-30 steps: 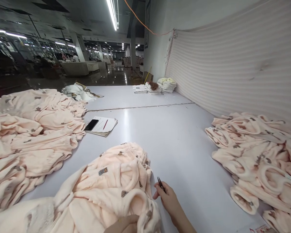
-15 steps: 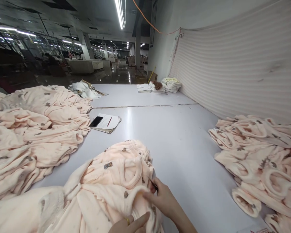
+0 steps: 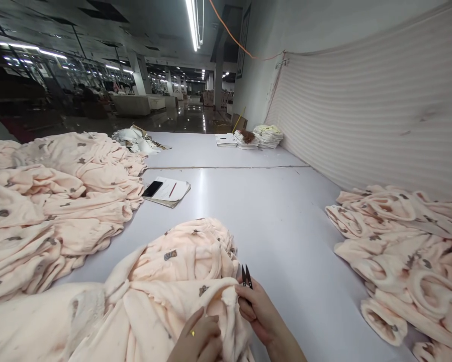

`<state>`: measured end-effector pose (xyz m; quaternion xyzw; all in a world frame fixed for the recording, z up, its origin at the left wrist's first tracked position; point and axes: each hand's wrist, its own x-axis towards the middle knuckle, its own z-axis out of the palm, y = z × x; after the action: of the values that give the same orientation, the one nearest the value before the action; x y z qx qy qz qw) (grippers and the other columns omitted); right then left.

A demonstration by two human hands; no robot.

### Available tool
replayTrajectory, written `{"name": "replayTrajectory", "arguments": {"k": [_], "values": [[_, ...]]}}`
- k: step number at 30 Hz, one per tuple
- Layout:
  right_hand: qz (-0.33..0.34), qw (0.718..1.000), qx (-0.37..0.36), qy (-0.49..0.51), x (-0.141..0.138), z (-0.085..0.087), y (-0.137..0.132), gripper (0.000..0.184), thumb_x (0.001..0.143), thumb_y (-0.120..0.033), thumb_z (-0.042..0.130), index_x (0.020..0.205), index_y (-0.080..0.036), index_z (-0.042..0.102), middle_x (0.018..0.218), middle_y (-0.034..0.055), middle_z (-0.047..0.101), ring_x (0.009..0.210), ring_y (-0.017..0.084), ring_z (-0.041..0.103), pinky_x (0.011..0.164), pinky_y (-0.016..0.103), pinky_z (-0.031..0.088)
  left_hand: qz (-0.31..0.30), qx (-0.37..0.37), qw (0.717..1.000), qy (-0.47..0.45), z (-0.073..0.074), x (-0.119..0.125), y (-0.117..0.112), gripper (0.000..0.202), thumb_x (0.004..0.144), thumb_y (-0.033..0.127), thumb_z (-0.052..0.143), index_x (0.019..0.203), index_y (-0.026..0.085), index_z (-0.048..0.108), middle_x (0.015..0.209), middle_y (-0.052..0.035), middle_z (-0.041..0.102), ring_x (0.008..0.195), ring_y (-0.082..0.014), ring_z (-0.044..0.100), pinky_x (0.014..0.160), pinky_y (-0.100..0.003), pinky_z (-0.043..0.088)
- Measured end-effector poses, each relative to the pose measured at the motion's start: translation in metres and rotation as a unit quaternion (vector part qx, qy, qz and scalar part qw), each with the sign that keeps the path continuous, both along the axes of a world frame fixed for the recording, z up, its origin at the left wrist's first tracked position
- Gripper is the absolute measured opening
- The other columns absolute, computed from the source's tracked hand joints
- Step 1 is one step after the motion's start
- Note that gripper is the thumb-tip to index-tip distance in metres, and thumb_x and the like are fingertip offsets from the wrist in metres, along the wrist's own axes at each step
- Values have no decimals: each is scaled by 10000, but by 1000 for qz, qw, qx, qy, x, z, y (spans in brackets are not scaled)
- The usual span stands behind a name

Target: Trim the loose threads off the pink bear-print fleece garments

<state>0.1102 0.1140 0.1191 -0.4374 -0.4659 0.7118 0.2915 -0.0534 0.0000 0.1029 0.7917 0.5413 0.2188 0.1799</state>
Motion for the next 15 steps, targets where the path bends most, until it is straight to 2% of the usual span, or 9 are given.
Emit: {"name": "replayTrajectory", "arguments": {"k": [2,4,5,7,9,12,13,15], "values": [[-22,999,21,-10,-2,2,-2,235,776,-414,563,831,-226,432,494,-142,277,357,44,143,365,195,152,89,-81,991,-61,3,7,5,202,815,351,550,991,266,599,970,-51,691,882,-215,640,848,-330,490],[-48,996,63,-30,-7,7,-3,234,795,-418,578,869,-227,466,547,-112,388,404,60,298,423,191,262,163,-112,976,-88,9,14,13,344,761,379,577,1065,219,559,942,-77,667,822,-239,614,774,-364,490],[-59,993,89,-43,-9,9,-3,227,798,-409,591,880,-228,482,582,-98,436,456,74,374,477,196,312,182,-133,967,-118,12,16,18,320,761,374,559,1029,198,565,894,-75,656,801,-243,597,762,-376,477],[-65,986,138,-69,-14,13,-1,207,796,-385,618,870,-226,507,605,-81,493,552,108,472,572,212,361,209,-197,930,-230,20,16,29,181,790,314,468,851,184,578,785,-48,624,770,-226,576,767,-367,453],[-48,980,173,-88,-17,13,3,181,809,-371,611,846,-219,521,575,-69,535,572,135,512,596,229,375,204,-254,879,-348,28,9,37,187,788,249,396,790,175,569,748,-34,623,798,-211,589,776,-336,455],[-26,973,205,-99,-17,9,10,153,836,-355,575,852,-208,535,645,-28,622,644,164,573,646,246,409,182,-312,815,-453,38,-5,37,265,772,196,363,925,146,573,807,-33,669,844,-190,622,779,-311,479],[-24,971,213,-102,-15,6,12,153,839,-353,567,859,-204,542,696,-12,642,693,173,592,676,250,420,173,-328,805,-462,41,-8,33,286,783,181,352,962,139,571,830,-34,678,853,-187,628,785,-314,485],[-21,968,226,-106,-13,1,17,168,841,-357,559,885,-195,563,808,20,668,803,190,618,743,257,437,154,-350,819,-427,48,-10,22,278,842,178,355,1007,141,575,912,-38,682,897,-188,630,817,-335,490]]}}
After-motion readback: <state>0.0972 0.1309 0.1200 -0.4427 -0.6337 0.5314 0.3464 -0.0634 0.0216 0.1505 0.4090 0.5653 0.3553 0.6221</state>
